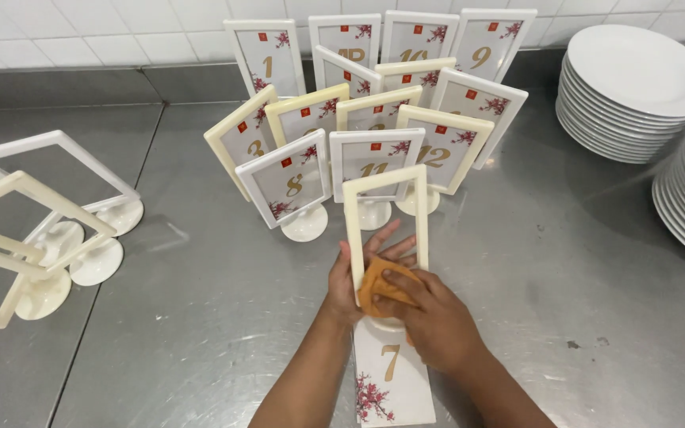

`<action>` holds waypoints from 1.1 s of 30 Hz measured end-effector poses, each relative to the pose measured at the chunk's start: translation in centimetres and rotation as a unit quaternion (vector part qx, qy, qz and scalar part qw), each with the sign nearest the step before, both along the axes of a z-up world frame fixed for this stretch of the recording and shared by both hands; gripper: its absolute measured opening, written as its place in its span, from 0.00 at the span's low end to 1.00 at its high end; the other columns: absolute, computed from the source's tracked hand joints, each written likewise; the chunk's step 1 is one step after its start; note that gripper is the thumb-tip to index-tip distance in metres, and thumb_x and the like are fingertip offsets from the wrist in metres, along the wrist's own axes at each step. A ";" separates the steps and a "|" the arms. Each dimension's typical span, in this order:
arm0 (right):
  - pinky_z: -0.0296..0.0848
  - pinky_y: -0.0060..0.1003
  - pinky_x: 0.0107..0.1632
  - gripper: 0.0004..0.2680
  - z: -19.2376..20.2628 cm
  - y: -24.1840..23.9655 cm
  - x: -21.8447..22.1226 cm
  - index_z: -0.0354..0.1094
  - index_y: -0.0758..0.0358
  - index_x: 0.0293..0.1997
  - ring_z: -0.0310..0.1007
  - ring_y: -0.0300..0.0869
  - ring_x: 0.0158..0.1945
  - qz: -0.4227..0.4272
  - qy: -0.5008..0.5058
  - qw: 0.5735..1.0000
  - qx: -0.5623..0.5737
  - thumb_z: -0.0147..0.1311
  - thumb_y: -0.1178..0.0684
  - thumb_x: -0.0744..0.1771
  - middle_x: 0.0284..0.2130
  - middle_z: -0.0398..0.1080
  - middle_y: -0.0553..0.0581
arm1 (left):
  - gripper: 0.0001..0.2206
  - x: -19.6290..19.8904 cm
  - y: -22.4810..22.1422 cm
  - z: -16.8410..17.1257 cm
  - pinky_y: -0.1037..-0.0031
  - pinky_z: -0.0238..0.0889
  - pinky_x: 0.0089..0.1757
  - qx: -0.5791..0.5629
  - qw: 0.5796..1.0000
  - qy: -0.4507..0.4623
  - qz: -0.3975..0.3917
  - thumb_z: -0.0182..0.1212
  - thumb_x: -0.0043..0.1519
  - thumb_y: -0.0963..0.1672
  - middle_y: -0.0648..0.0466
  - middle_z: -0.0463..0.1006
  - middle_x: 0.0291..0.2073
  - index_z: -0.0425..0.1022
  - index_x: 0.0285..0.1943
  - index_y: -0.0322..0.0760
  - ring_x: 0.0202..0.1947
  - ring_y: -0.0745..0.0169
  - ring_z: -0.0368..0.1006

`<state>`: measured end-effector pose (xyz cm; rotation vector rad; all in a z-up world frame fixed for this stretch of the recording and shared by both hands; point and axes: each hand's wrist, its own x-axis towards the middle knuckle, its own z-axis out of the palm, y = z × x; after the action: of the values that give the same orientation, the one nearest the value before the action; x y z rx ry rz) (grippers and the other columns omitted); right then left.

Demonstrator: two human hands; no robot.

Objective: Cleaning plastic table number frames with a cloth and inserting numbered cards into them

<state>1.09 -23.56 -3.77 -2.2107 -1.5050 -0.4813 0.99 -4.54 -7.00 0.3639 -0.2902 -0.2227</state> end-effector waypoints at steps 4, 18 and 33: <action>0.73 0.48 0.49 0.21 0.0 -1.9 1.0 0.70 0.45 0.61 0.63 0.56 0.56 -0.089 0.110 0.990 0.018 0.47 0.62 0.63 0.67 0.63 0.48 | 0.46 0.1 0.5 -0.2 0.51 0.55 0.65 -0.055 0.998 -0.022 -0.008 0.49 0.61 0.64 0.35 0.61 0.72 0.44 0.84 0.39 0.70 0.40 0.62; 0.72 0.49 0.48 0.24 1.4 -1.1 0.7 0.71 0.42 0.60 0.64 0.55 0.53 -0.117 0.120 0.983 -0.077 0.55 0.60 0.59 0.65 0.64 0.50 | 0.45 0.2 1.0 -0.3 0.55 0.57 0.63 0.019 0.999 0.036 0.036 0.51 0.58 0.65 0.35 0.65 0.69 0.55 0.80 0.39 0.65 0.45 0.67; 0.68 0.50 0.65 0.21 3.6 -0.8 2.7 0.69 0.49 0.66 0.62 0.62 0.68 -0.222 0.156 0.953 0.139 0.52 0.64 0.66 0.65 0.60 0.64 | 0.46 0.6 -0.5 -2.6 0.35 0.64 0.55 -0.023 0.998 -0.021 -0.049 0.50 0.58 0.66 0.33 0.69 0.66 0.53 0.80 0.42 0.67 0.29 0.64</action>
<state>3.74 -24.37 -0.22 -2.2603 -0.7301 -0.4205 1.55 -5.02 -9.56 0.3090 -0.3538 -0.3053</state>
